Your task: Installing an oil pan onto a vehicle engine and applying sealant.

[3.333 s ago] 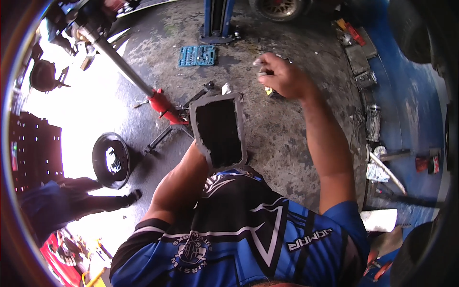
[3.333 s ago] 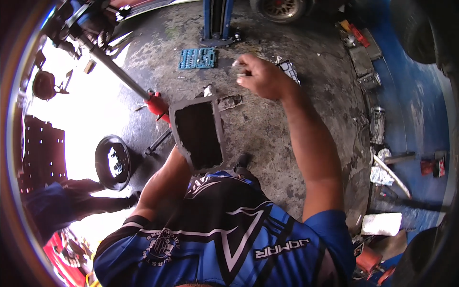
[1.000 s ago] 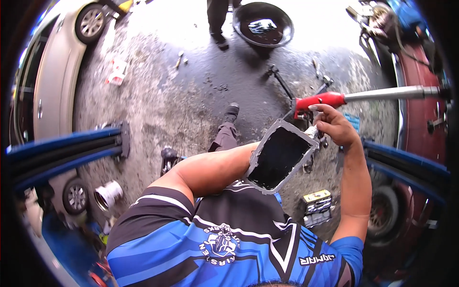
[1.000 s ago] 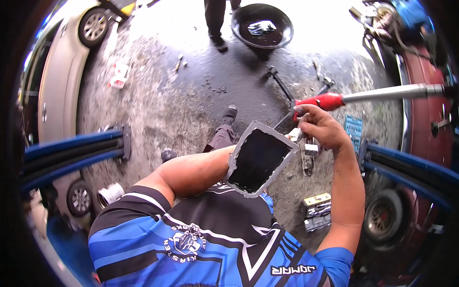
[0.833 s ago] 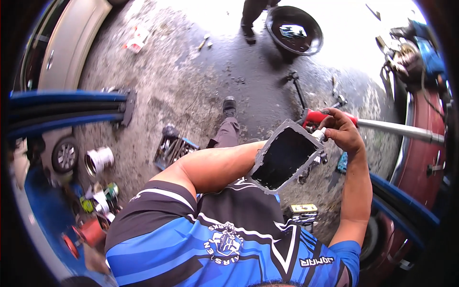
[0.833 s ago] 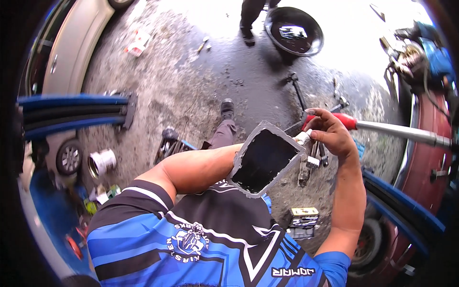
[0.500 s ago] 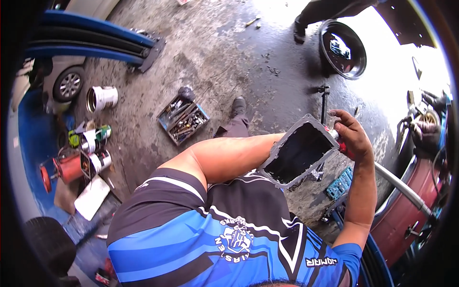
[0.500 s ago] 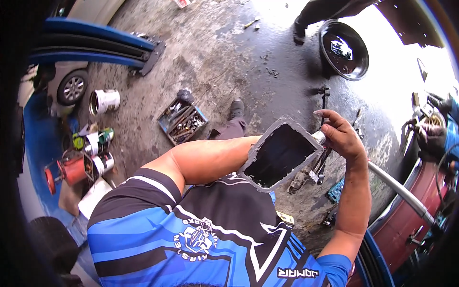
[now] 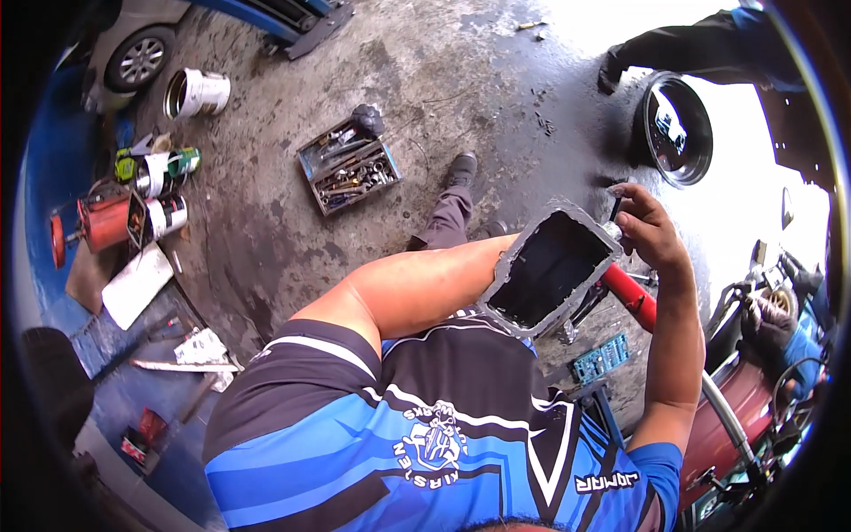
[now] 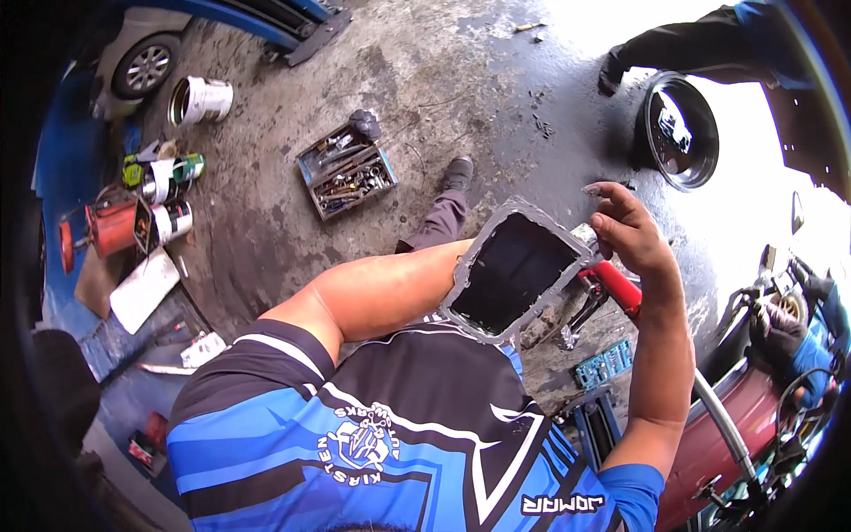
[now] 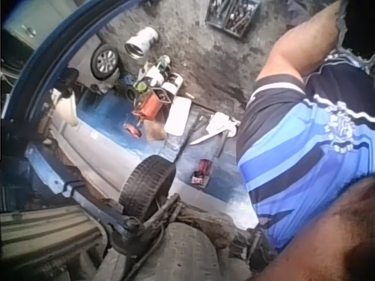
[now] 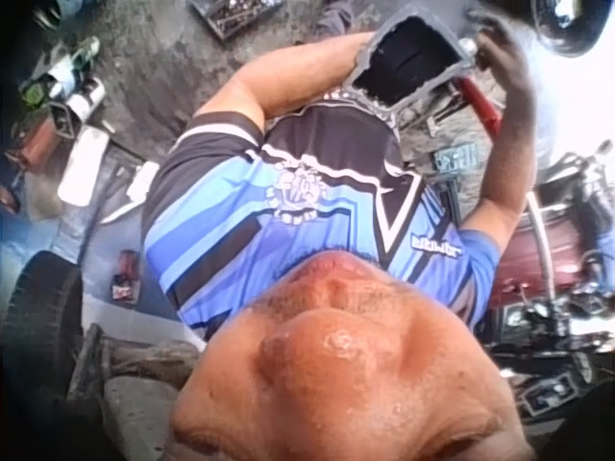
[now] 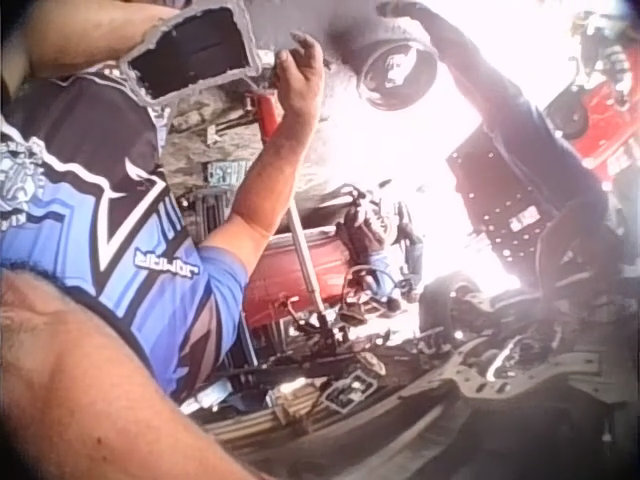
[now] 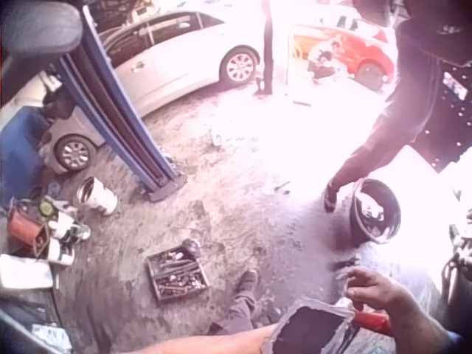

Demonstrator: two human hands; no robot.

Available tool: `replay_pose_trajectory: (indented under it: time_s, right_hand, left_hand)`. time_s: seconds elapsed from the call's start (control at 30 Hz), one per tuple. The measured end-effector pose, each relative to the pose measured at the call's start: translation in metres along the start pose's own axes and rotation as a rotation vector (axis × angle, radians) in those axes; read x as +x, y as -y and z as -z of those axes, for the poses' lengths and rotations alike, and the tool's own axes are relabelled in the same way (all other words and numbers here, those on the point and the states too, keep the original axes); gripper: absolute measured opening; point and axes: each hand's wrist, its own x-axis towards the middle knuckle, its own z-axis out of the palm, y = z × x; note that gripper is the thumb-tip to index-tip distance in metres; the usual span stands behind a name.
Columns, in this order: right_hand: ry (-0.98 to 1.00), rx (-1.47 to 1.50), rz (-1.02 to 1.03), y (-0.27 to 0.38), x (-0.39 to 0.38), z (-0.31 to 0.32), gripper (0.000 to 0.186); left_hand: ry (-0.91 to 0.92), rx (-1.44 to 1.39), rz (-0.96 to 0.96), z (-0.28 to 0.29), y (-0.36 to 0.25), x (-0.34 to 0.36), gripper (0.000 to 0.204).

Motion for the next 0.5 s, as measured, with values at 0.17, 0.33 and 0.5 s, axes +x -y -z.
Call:
replay_pose_trajectory:
  time_s: [0.17,0.33,0.5]
  right_hand:
    - [0.119,-0.116,-0.065,0.006,0.042,-0.044,0.04]
    - [0.136,-0.114,-0.076,0.001,0.084,-0.097,0.039]
    - [-0.133,0.036,-0.014,-0.043,0.14,-0.122,0.039]
  left_hand:
    - [0.075,-0.014,-0.051,0.013,-0.013,-0.054,0.044]
    - [0.132,-0.028,-0.061,0.021,-0.026,-0.106,0.044]
    - [0.181,-0.03,-0.051,0.016,-0.059,-0.17,0.045]
